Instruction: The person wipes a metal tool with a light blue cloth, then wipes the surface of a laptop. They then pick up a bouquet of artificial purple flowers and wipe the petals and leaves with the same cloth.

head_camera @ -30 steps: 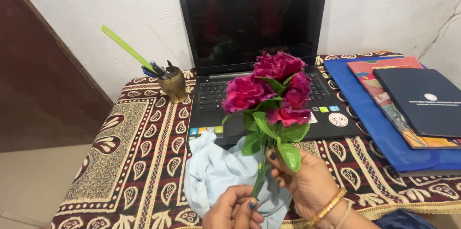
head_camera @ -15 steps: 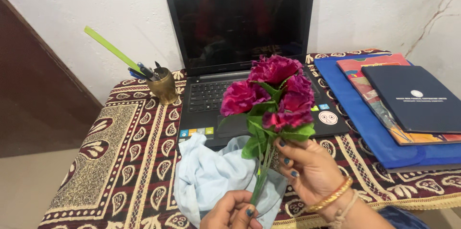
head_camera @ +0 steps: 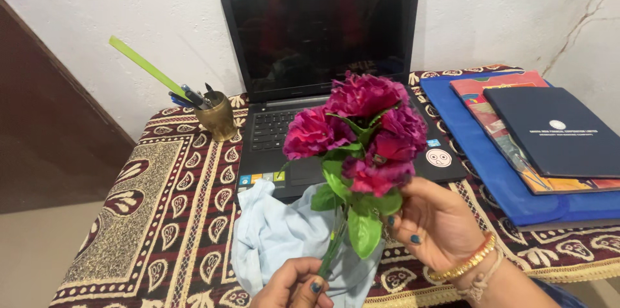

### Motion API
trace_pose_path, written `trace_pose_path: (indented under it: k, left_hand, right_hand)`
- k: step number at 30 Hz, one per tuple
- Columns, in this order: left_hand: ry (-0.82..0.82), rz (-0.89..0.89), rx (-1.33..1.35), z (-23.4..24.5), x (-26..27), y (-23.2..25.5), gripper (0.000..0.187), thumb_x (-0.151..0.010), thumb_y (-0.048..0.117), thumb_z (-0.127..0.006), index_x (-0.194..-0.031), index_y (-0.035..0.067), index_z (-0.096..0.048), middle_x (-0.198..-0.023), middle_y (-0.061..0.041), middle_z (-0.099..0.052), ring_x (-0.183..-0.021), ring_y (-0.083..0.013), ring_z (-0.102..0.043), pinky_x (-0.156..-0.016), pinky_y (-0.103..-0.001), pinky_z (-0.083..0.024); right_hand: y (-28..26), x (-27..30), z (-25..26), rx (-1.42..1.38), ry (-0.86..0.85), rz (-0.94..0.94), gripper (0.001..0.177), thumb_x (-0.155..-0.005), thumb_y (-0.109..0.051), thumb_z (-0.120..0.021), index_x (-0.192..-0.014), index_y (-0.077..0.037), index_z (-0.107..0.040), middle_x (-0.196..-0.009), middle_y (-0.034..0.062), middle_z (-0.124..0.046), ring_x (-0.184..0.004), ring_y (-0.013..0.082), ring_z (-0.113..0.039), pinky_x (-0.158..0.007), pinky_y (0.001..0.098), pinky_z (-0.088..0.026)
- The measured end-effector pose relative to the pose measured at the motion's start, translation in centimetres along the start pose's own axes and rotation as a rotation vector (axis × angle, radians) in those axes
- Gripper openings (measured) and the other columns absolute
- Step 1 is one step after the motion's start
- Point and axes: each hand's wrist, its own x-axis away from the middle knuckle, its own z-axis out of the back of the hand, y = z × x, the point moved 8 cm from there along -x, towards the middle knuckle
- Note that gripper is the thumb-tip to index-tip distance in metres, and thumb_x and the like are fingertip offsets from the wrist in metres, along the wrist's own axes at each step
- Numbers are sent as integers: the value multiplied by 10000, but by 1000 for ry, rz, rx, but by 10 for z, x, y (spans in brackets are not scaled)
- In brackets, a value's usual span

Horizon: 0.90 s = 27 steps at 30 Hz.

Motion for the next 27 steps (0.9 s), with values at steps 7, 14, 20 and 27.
trace_pose_path:
  k: [7, 14, 20, 27]
  left_hand:
    - [115, 5, -48, -2, 8, 12, 319, -899, 118, -677, -1203, 32, -719, -795, -99, -791, -624, -117, -760, -592, -243, -623]
    - [48, -45, -36, -10, 11, 22, 296, -900, 120, -694, -1183, 44, -739, -766, -77, -797, -614, -99, -755, -593, -222, -611]
    - [68, -63, -42, -11, 18, 34, 255, -903, 98, -700, -1135, 27, -777, -744, -73, -791, -596, -88, -733, -583, -212, -593]
    - [90, -3, 47, -13, 15, 26, 263, -891, 48, -691, -1144, 10, -753, -743, -94, -784, -566, -115, -720, -550, -235, -581]
  right_hand:
    - [0, 5, 6, 134, 22, 39, 210, -933, -149, -621, -1050, 20, -667, -887, 81, -699, -656, 114, -646, -408, 223, -444]
    - [5, -5, 27, 204, 164, 46, 175, -918, -152, -683, -1001, -2, -715, -768, 47, -708, -512, 68, -596, -335, 173, -422]
    - [-2, -14, 45, -43, 252, 57, 192, -892, -138, -600, -1020, -9, -663, -891, 91, -726, -684, 157, -703, -471, 227, -529]
    - [-11, -12, 31, -253, 70, 42, 198, -960, -114, -563, -1067, 27, -653, -934, 135, -743, -711, 167, -735, -475, 241, -566]
